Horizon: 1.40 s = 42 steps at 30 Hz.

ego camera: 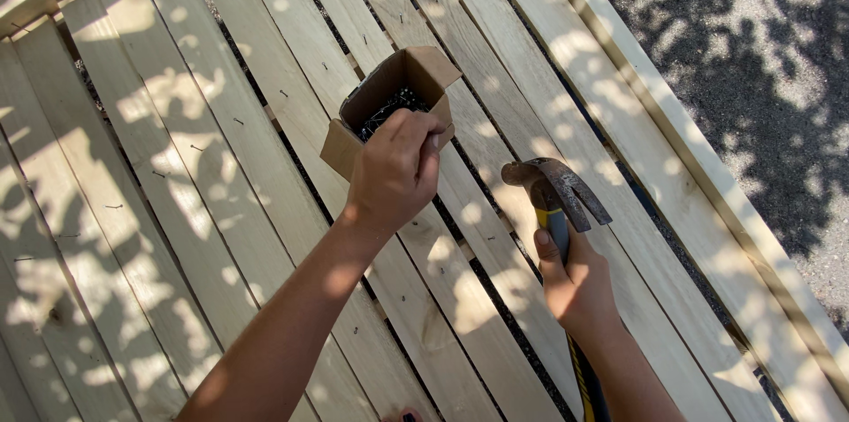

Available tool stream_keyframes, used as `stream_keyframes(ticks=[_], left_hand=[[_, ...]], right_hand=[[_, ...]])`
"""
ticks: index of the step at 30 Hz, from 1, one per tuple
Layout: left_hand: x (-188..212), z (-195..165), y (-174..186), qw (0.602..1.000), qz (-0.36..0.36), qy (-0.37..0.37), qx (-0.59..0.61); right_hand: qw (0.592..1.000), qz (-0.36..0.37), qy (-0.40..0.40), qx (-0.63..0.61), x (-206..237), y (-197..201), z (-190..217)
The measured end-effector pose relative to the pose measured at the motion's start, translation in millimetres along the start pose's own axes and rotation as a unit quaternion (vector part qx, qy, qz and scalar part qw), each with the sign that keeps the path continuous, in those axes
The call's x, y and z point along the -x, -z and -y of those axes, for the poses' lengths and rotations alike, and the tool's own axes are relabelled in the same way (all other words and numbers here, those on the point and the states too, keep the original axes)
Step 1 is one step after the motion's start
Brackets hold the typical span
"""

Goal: The person hammers nails into a slatted wooden frame structure outdoors. They take nails by hand from an open cardboard box of nails, position each nail on a wooden slat, and drive it in with a claw hammer, working across different slats of the frame.

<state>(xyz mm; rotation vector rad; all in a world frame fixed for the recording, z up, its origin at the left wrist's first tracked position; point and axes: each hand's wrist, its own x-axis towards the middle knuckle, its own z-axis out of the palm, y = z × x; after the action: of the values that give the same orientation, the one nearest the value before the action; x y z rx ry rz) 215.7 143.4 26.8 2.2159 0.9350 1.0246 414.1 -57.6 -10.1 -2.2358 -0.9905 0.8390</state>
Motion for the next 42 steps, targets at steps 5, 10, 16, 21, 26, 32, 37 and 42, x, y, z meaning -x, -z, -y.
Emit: stream_keyframes(ticks=[5, 10, 16, 21, 26, 32, 37, 42], left_hand=[[-85, 23, 33, 0.941, 0.182, 0.189, -0.212], [-98, 37, -5, 0.828, 0.412, 0.146, -0.351], [-94, 63, -24, 0.826, 0.413, 0.114, -0.366], [-91, 55, -17, 0.839, 0.389, 0.115, -0.363], [-98, 20, 7, 0.852, 0.360, 0.123, -0.360], [-76, -21, 24, 0.972, 0.150, 0.135, -0.118], [-25, -27, -35, 0.950, 0.138, 0.193, 0.203], [24, -4, -101, 0.918, 0.232, 0.212, 0.244]], right_hand=[[0.999, -0.018, 0.019, 0.043, -37, -3, 20], [0.997, 0.003, 0.011, 0.078, -53, -13, 18], [0.997, -0.012, 0.018, 0.071, -51, -15, 13], [0.997, -0.013, 0.028, 0.073, -51, -16, 15], [0.997, -0.011, 0.045, 0.064, -49, -17, 11], [0.999, 0.010, 0.042, -0.003, -53, -6, 9], [0.988, 0.060, -0.120, -0.075, -39, 31, -8], [0.997, 0.029, -0.055, -0.041, -28, 40, -38]])
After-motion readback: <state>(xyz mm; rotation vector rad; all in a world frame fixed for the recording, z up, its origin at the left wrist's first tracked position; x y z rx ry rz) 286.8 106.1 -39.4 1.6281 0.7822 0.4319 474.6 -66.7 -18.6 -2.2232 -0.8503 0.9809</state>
